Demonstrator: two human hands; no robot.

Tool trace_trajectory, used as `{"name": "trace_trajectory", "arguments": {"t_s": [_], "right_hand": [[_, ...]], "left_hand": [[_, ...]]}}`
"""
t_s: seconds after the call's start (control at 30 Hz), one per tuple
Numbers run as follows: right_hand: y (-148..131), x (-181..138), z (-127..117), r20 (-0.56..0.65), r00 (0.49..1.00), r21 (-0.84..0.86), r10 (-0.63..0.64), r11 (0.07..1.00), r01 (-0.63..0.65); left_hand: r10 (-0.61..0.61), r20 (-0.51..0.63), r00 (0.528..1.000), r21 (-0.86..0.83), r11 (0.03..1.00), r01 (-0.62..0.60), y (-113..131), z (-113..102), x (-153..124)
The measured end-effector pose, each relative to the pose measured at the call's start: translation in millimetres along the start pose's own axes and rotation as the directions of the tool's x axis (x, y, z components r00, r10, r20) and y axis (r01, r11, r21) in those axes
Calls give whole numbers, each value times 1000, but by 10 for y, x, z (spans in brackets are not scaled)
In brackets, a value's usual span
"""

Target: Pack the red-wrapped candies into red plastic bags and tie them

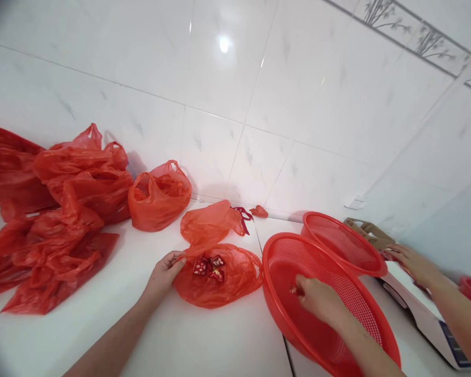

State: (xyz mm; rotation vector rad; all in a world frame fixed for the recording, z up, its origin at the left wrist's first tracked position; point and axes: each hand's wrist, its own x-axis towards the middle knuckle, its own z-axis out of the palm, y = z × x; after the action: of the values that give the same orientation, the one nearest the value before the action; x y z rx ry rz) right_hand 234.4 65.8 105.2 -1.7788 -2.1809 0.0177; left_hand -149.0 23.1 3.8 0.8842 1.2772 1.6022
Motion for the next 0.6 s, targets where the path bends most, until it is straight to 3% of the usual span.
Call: {"name": "trace_trajectory", "arguments": {"t_s": [0.07,0.17,0.33,0.43,0.6], "right_hand": [[-261,18,-148,98,995,-52,-31,998,36],[-780,-42,-269,-26,997,-40,-69,997,68],[-1482,-95,36,47,966,99,-253,964,248],[-1578,-9,341,104,949,75,-296,954,290],[-1314,119,529,193,936,-9,-294,954,301]], "left_hand": [[-1,1,1000,-2,1000,1,1,4,-1],[17,10,1000,-7,1000,-17,-24,-2,9],[16,25,1000,-7,1000,-16,-78,-21,29],[22,19,1000,7,1000,-22,-70,-28,18],[23,5,1000,10,1000,-23,-11,-11,-11]]}}
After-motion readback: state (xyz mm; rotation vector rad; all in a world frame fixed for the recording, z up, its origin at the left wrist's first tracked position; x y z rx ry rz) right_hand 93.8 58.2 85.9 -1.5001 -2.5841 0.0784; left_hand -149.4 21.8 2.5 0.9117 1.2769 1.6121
